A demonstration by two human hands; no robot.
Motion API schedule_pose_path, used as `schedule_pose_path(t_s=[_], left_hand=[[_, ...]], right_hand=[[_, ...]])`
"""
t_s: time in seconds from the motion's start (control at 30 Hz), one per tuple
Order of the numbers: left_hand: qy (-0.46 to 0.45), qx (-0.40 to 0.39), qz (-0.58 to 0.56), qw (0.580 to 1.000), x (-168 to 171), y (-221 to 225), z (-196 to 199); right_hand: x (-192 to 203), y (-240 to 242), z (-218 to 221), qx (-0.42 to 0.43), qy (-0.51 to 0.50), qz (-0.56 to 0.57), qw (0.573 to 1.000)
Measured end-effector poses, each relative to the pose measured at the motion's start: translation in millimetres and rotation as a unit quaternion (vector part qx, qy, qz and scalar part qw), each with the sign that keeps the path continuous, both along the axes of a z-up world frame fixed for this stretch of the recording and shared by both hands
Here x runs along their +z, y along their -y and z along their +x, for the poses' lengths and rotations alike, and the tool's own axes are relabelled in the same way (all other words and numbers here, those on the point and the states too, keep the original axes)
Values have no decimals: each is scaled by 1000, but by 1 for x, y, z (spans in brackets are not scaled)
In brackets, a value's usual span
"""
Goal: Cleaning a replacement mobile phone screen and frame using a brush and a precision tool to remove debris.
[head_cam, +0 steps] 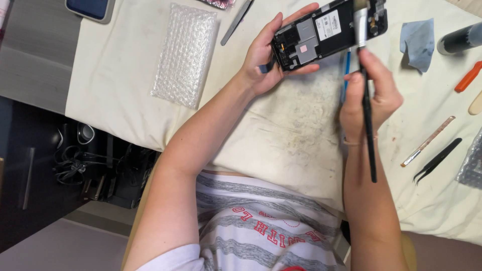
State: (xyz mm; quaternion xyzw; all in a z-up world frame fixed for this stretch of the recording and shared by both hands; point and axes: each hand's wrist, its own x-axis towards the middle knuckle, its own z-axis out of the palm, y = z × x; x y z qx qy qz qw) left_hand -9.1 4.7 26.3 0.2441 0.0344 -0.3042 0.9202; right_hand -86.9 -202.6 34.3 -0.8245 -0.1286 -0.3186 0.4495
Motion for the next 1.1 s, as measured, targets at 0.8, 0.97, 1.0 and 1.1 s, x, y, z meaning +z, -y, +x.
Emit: schedule_pose_path(t_s=[0.8,0.97,1.0,1.1], left_hand=[[-67,107,-75,989,-23,-8,13],[-47,121,-29,991,-19,-10,12],[-58,116,-53,990,-19,-11,13],[-69,100,-74,990,-10,-13,14]], right_hand=[[6,-24,-13,177,-21,-101,979],[1,-19,-12,143,-17,-48,988],[1,-19,-12,160,-14,-74,984],[1,-11,-7,132,-8,-80,988]])
